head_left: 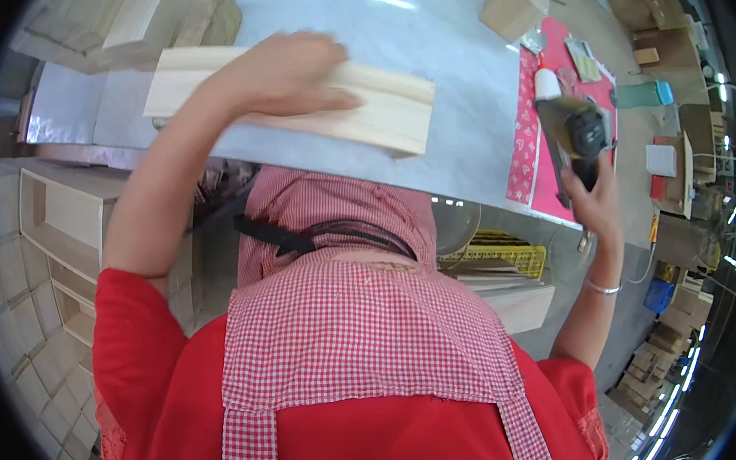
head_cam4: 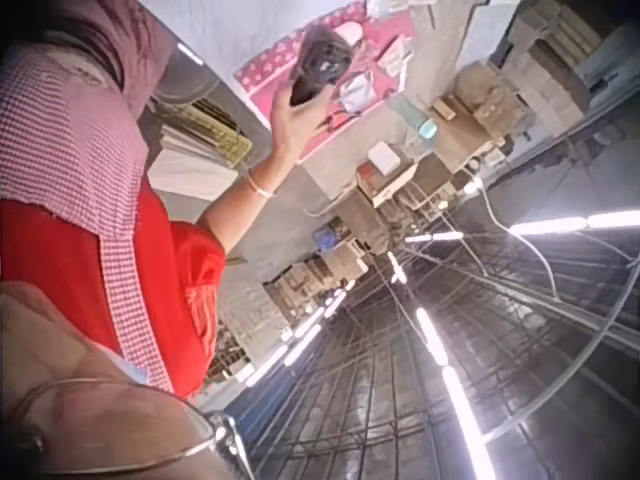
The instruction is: Assembling wooden boxes using wood glue, a hammer, and a pneumatic nail gun.
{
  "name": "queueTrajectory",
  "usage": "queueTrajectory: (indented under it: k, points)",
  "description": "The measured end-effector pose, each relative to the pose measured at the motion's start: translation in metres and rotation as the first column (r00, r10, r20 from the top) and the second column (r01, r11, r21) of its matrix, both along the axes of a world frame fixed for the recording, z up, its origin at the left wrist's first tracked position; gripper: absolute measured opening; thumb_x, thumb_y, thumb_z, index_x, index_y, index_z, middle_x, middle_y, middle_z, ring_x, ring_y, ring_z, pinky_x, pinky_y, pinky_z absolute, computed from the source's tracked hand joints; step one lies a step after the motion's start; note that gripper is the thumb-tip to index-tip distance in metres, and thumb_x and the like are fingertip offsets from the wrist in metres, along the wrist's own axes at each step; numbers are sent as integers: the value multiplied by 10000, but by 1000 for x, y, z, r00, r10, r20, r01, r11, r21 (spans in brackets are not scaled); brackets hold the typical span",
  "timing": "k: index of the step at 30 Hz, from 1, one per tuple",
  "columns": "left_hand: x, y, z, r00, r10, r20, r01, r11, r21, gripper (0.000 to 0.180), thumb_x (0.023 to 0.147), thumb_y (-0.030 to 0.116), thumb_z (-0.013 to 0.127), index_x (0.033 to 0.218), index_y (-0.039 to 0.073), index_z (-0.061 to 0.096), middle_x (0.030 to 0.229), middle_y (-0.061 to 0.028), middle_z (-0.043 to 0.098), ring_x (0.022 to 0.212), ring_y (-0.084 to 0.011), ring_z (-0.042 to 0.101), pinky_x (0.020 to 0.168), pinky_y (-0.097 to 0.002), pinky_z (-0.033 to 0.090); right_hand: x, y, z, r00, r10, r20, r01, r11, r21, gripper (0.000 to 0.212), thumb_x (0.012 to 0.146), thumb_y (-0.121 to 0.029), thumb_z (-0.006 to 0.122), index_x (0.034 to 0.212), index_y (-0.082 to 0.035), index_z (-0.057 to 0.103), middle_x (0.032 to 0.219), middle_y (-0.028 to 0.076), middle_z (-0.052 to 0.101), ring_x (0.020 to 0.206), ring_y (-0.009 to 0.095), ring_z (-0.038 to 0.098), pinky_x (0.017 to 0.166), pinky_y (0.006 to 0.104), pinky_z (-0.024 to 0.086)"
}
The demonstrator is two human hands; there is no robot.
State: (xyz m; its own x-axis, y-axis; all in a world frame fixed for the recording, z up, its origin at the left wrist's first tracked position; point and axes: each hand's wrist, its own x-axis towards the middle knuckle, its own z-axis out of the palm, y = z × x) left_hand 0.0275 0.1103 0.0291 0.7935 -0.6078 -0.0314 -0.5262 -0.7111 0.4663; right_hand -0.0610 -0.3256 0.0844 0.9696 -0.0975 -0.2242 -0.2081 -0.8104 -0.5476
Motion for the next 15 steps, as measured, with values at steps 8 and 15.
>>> queueTrajectory:
  k: [8,15]
  points:
    - [21,8,87,974,153,-168,-197,937,-290,320,914,305,663,960,-12,642,858,-63,654,817,-165,650,734,-319,515,-35,-99,-126,938,100,333,150,747,-647,645,803,-88,684,1406,-43,459,984,225,665,875,416,654,793,474,493]
    - [-24,-23,48,717,127,-685,-695,207,-689,311,1002,243,586,1173,-15,554,1053,-57,660,952,-158,665,820,-317,557,-35,-81,-145,955,-138,263,286,666,-689,680,807,-224,751,1397,-33,474,1083,237,651,947,416,637,844,523,475]
